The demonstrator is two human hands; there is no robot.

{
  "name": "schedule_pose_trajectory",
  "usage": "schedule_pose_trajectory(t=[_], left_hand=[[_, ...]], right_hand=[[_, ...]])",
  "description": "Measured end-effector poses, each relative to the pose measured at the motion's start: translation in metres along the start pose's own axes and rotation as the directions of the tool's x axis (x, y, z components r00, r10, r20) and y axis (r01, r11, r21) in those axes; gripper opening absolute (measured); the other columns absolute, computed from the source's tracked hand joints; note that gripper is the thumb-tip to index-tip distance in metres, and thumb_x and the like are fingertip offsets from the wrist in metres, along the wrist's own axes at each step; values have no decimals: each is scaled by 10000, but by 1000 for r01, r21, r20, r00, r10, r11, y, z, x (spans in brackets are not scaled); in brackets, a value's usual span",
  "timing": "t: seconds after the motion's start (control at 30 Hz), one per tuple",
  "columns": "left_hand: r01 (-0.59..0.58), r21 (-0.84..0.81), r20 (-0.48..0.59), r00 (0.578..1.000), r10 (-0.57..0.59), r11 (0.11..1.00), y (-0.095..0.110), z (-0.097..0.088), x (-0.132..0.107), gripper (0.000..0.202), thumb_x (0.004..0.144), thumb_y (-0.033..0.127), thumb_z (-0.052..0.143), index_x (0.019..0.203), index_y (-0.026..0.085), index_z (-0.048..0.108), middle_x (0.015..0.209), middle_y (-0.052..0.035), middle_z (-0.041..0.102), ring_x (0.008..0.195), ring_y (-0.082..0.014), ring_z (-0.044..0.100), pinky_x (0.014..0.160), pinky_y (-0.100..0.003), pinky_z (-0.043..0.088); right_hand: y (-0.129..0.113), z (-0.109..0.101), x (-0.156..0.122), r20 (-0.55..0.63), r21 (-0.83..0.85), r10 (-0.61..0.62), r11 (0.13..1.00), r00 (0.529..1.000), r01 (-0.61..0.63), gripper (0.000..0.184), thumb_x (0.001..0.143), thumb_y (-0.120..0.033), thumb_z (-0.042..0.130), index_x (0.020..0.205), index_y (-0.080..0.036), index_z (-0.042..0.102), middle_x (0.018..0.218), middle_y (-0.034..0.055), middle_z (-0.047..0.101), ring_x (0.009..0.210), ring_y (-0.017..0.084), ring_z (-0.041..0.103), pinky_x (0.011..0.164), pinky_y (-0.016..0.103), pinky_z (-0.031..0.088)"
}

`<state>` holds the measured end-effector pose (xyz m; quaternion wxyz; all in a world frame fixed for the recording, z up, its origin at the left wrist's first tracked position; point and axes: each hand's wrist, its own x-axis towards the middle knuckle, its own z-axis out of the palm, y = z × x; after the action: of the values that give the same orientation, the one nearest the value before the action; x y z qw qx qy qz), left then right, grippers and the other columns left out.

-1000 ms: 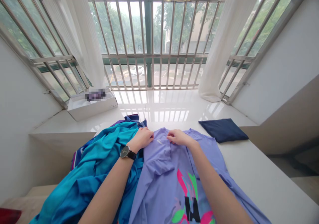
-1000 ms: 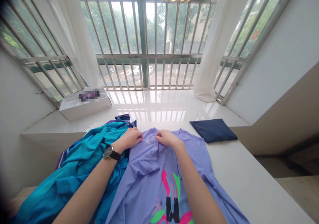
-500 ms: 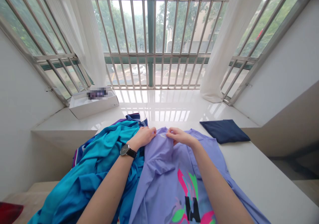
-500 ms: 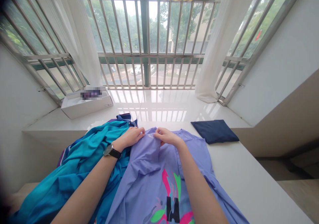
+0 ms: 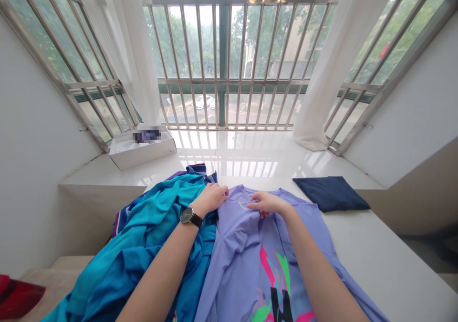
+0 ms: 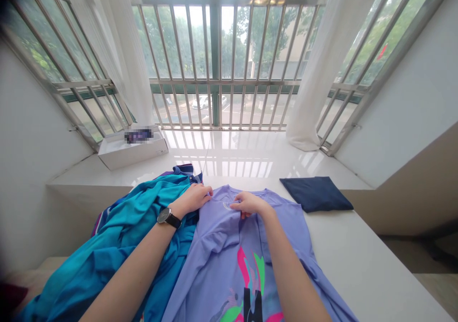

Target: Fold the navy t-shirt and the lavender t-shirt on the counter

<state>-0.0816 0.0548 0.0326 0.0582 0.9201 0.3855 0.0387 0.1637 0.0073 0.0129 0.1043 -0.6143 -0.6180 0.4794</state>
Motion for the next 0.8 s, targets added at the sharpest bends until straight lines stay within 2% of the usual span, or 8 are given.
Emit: schedule_pose_trajectory(t=[0.13,0.33,0.47,0.57,0.67,0.8], left_hand=[[2,-9,-6,1000,-2,1000,-1,1,1,171,914,234,522,1002,230,668,967,-70,717,1005,-243,638,908,-345,432],[14,-5,-6,1000,-14,1000,-1,1,1,158,900,245,547,981,226,681,930,-73,716,967,-245,650,881,-341,450],[20,-2,-28,999,-20,1000,-3,1,1,152,892,253,554,965,222,683,911,-69,712,922,-232,656,843,-315,465],[19,-5,-36,999,-19,1000,-3,1,1,149,889,249,552,952,216,683,898,-74,708,901,-237,657,816,-315,471],[22,-6,-27,999,-23,1000,-3,1,1,142,885,244,559,946,216,683,898,-74,708,902,-240,659,817,-319,472],[39,-8,-17,999,-39,999,-1,-1,1,144,880,242,565,957,218,684,919,-72,713,934,-234,656,850,-318,466]], right_hand=[[7,-2,0,63,7,-11,1000,998,11,353,729,-470,740,826,-179,567,471,-29,600,452,129,582,384,190,404],[7,-1,1,52,5,17,1000,999,-17,371,710,-493,738,729,-194,521,512,1,640,442,126,572,375,202,384],[-1,-2,-5,65,36,-21,999,998,19,442,743,-591,680,659,-203,486,463,-23,581,434,105,545,388,188,365],[-6,-2,-13,126,105,-42,994,991,29,501,724,-652,671,645,-204,462,478,-32,566,445,89,528,401,176,353],[-8,-2,-19,188,126,-32,992,982,8,540,670,-674,706,613,-206,440,450,-51,512,419,74,461,389,182,312],[-9,-1,-18,229,134,-78,990,970,47,539,650,-663,726,589,-199,457,435,-71,450,409,58,373,397,192,272]])
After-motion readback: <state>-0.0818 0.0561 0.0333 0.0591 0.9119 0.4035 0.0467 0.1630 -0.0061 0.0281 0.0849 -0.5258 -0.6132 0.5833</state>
